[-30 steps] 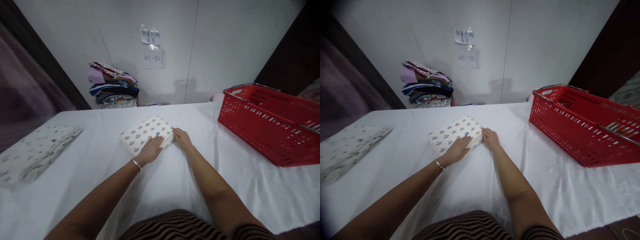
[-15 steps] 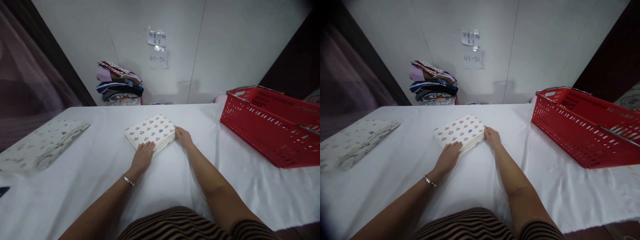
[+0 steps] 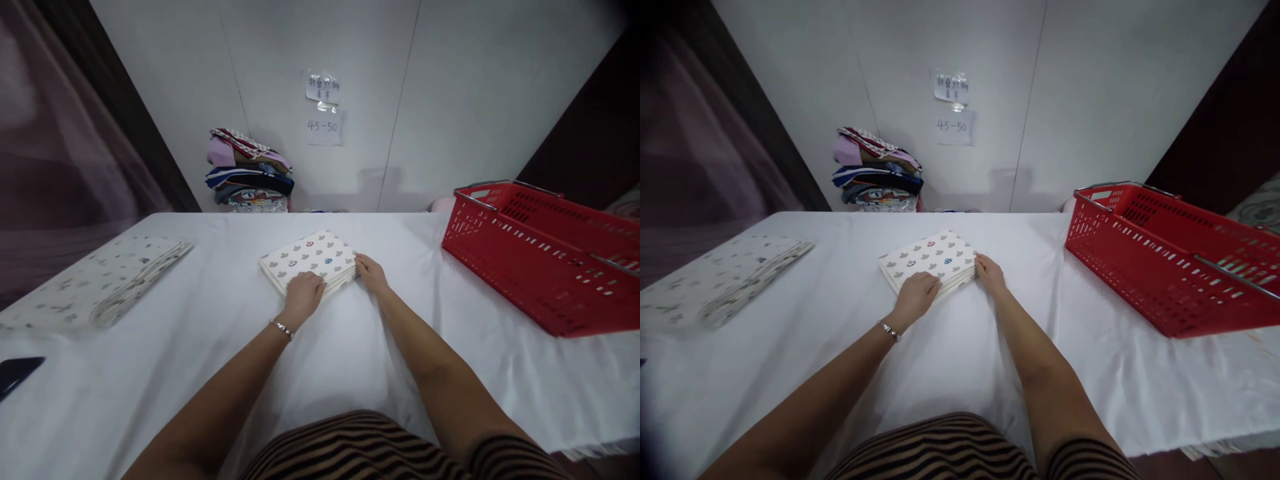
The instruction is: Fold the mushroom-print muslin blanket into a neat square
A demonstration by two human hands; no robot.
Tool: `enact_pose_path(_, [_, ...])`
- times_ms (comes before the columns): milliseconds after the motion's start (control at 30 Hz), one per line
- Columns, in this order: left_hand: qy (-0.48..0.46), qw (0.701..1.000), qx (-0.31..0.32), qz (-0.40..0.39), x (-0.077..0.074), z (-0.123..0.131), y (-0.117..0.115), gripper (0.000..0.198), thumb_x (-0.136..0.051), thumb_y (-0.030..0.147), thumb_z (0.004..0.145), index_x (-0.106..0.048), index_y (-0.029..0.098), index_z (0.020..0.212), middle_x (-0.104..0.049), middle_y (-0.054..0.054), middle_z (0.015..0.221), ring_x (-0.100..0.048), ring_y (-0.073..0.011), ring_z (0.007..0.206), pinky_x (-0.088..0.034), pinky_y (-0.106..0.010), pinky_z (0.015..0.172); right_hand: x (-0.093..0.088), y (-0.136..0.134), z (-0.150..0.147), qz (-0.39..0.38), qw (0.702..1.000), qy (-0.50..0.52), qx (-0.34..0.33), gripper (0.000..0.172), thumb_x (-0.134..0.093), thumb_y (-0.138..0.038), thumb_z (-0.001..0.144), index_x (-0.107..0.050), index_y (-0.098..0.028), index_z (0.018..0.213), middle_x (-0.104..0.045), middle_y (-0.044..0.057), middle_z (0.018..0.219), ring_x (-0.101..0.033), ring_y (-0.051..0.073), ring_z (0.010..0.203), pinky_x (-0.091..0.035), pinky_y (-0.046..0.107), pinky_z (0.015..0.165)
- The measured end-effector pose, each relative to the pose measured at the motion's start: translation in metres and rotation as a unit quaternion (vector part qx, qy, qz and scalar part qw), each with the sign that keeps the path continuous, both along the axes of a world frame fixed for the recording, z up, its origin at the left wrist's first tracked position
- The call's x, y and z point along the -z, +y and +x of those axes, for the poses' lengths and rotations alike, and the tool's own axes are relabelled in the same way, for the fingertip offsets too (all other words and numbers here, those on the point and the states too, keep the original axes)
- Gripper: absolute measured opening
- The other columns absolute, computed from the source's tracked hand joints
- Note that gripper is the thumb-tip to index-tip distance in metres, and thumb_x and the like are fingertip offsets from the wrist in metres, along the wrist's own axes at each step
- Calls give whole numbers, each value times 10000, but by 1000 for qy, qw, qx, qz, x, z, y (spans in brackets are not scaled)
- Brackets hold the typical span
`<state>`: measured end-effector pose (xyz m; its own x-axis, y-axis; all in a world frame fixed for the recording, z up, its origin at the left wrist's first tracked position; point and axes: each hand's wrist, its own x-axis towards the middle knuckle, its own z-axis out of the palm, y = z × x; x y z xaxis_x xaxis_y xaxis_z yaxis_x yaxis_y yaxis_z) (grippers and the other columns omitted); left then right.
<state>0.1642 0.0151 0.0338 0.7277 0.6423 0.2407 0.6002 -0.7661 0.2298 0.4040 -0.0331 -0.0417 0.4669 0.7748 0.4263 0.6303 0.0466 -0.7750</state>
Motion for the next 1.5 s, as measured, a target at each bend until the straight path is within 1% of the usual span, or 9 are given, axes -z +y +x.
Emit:
enact_pose_path(133, [40,999,-8,-21,-5,23,6,257,-452,286,906,-693,197,889,-642,-71,936,-567,-214,950,-425,-334,811,4,1,1,2,1000,1,2,336,-462,-412,886,-707,-251,1051,-623,29,1257,-560,198,1178,-391,374,1065])
enact_pose_path(300, [91,995,-21,-47,-11,33,9,309,-399,276,927,-692,200,865,-631,-69,952,-583,-194,912,-426,-300,729,7,3,3,11,1000,0,2,328,-471,-426,886,-701,-274,1064,-624,12,1257,-548,196,1196,-380,383,1077])
enact_pose_path(400, [140,990,-17,-19,-12,35,6,310,-370,228,930,-674,174,900,-627,-95,953,-585,-214,912,-436,-316,724,7,3,3,11,1000,-2,-1,328,-471,-425,890,-698,-276,1072,-624,12,1256,-546,193,1197,-382,377,1077])
enact_pose_path(600, [171,983,44,47,-12,45,5,362,-372,73,863,-576,166,1147,-614,-120,1029,-562,-235,986,-451,-344,789,6,3,3,9,1000,-4,-4,331,-472,-417,889,-696,-262,1077,-621,22,1262,-550,188,1192,-383,361,1077])
enact_pose_path(767, [162,982,58,72,-11,53,13,305,-360,82,874,-613,151,1030,-627,-116,956,-589,-227,914,-455,-342,762,4,2,3,-7,1000,-9,-7,338,-458,-418,900,-683,-271,1105,-601,10,1290,-538,176,1207,-376,348,1082])
enact_pose_path(1000, [112,990,63,65,5,48,8,260,-380,113,894,-630,161,947,-620,-102,922,-576,-224,949,-453,-322,757,-1,0,0,-9,1000,-24,-12,342,-431,-421,917,-688,-286,1098,-620,-6,1262,-540,167,1202,-380,327,1075])
enact_pose_path(1267, [114,989,66,75,5,44,3,255,-378,128,909,-629,162,936,-597,-104,942,-547,-230,951,-439,-326,737,-1,0,-1,-6,1000,-27,-2,368,-441,-441,909,-691,-242,1091,-619,37,1264,-545,168,1195,-377,319,1073])
enact_pose_path(1400, [107,986,66,110,8,35,-2,280,-338,142,930,-611,166,988,-586,-107,985,-529,-227,941,-429,-343,754,1,0,0,-12,999,-31,-1,364,-441,-443,910,-686,-249,1096,-615,31,1270,-541,165,1200,-378,321,1072])
enact_pose_path(1500, [102,988,56,106,12,29,-4,273,-337,146,935,-602,172,996,-589,-100,988,-530,-224,938,-424,-349,770,1,0,1,-10,999,-36,-4,356,-437,-435,913,-682,-252,1095,-616,31,1268,-542,169,1199,-385,333,1067])
